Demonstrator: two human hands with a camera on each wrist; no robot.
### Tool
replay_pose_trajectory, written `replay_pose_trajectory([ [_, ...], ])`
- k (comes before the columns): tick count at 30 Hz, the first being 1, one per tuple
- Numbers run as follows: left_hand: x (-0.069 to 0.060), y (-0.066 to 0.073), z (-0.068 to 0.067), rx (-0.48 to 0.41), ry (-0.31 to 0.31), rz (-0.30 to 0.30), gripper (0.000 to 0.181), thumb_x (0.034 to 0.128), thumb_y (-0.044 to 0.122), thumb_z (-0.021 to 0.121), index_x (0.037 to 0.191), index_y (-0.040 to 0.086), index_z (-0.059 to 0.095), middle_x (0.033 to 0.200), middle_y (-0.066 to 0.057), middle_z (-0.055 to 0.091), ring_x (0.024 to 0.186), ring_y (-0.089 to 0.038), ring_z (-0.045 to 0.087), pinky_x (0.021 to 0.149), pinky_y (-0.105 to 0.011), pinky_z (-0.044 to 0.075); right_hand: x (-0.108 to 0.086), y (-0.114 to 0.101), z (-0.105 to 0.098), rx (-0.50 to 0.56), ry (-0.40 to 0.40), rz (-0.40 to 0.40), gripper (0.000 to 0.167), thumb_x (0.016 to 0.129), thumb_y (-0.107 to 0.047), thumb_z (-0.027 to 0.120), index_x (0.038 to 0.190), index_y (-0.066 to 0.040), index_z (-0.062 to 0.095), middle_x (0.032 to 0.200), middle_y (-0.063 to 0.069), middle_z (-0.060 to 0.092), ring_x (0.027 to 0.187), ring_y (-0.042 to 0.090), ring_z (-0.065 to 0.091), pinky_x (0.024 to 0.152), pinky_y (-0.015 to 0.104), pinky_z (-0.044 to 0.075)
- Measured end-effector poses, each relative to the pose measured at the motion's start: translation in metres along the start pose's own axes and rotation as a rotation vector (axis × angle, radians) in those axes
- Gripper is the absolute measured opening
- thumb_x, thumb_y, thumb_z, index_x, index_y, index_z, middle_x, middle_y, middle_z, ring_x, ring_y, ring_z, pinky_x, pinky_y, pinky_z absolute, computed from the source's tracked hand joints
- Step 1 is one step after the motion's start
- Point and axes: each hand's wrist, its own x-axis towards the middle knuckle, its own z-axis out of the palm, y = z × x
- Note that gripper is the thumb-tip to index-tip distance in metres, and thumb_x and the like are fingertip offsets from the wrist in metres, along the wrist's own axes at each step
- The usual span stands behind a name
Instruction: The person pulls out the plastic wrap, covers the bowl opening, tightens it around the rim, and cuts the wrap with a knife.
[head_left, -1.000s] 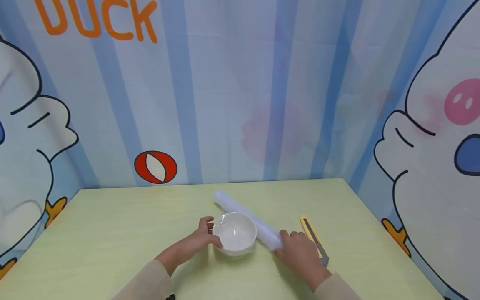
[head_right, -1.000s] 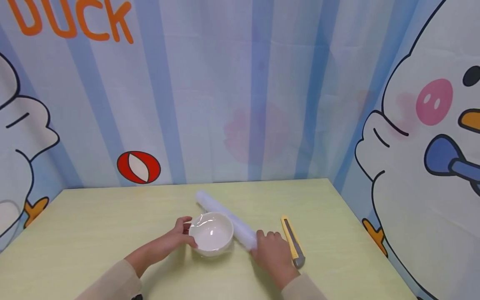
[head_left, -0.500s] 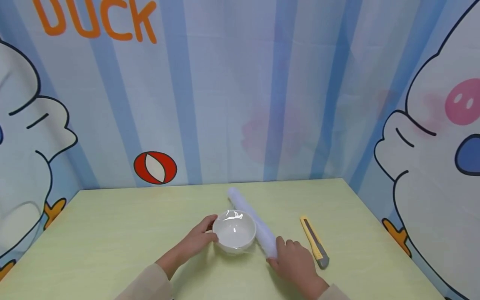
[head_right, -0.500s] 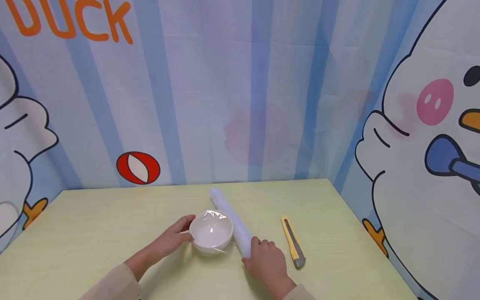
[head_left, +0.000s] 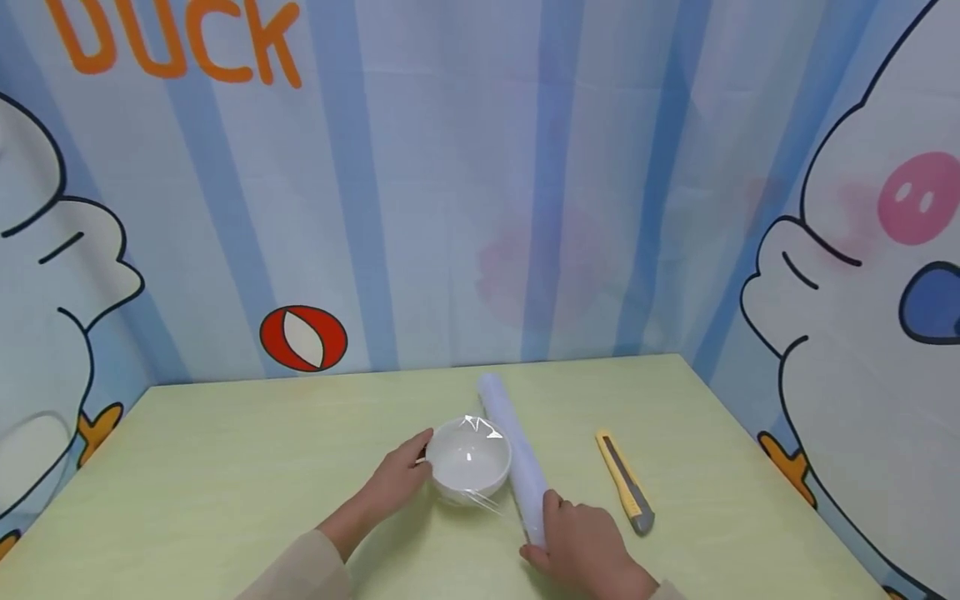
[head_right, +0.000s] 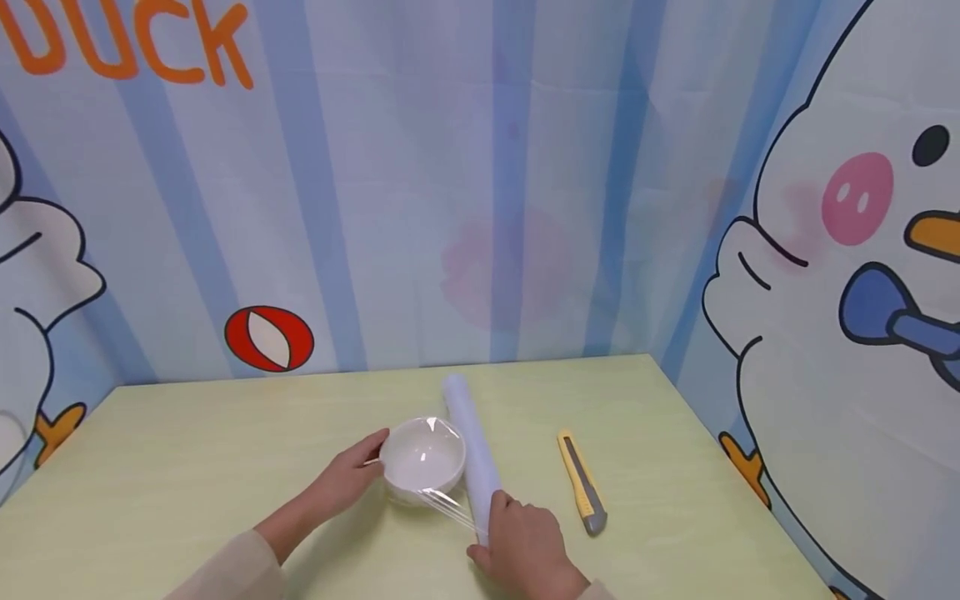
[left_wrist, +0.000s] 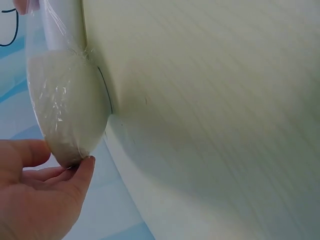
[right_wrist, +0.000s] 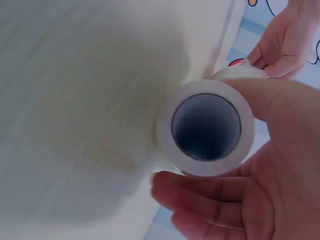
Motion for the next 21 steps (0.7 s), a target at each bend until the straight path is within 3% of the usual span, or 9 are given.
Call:
replay_pose_trajectory([
  [5,0.003,0.001,0.002,0.070,-0.018,0.004,0.047,0.0923,0.001,0.037,0.137,-0.010,0.031,0.141,-0.027,0.035,0.131,-0.041,0.032,0.107,-0.050,0.029,-0.005,-0.003,-0.003,0.076,-0.071,-0.015,0.063,0.068,-0.058,0.067,0.088,-0.003,0.044,0.061,0.001,0.046,0.046,0.013,0.043,0.042,0.027,0.032],
  [11,0.008,0.002,0.002,0.070,-0.062,-0.023,0.054,0.0960,0.019,0.043,0.140,-0.008,0.026,0.145,-0.024,0.031,0.134,-0.039,0.029,0.109,-0.050,0.026,-0.008,-0.010,-0.001,0.076,-0.051,-0.043,0.067,0.066,-0.060,0.068,0.088,-0.001,0.045,0.058,0.002,0.046,0.044,0.013,0.043,0.040,0.027,0.034],
  [16,0.010,-0.003,0.004,0.099,-0.144,-0.020,0.100,0.0765,0.042,0.071,0.143,-0.007,0.015,0.148,-0.025,0.023,0.135,-0.039,0.027,0.108,-0.054,0.025,-0.009,-0.013,-0.001,0.071,-0.034,-0.048,0.066,0.065,-0.058,0.070,0.087,-0.001,0.044,0.057,0.001,0.044,0.043,0.013,0.042,0.040,0.026,0.033],
  [18,0.010,-0.005,0.004,0.119,-0.159,-0.002,0.108,0.0701,0.041,0.077,0.144,-0.006,0.013,0.149,-0.025,0.021,0.136,-0.040,0.023,0.108,-0.055,0.023,-0.009,-0.013,-0.001,0.090,-0.049,-0.037,0.065,0.065,-0.057,0.070,0.087,-0.002,0.044,0.058,0.000,0.044,0.044,0.013,0.041,0.040,0.026,0.033],
  [21,0.010,-0.007,0.004,0.135,-0.159,0.035,0.110,0.0685,0.038,0.079,0.144,-0.007,0.012,0.148,-0.026,0.021,0.136,-0.041,0.023,0.108,-0.056,0.022,-0.010,-0.013,-0.002,0.120,-0.104,-0.004,0.066,0.067,-0.059,0.069,0.090,-0.002,0.044,0.062,0.001,0.045,0.046,0.012,0.042,0.041,0.026,0.033],
])
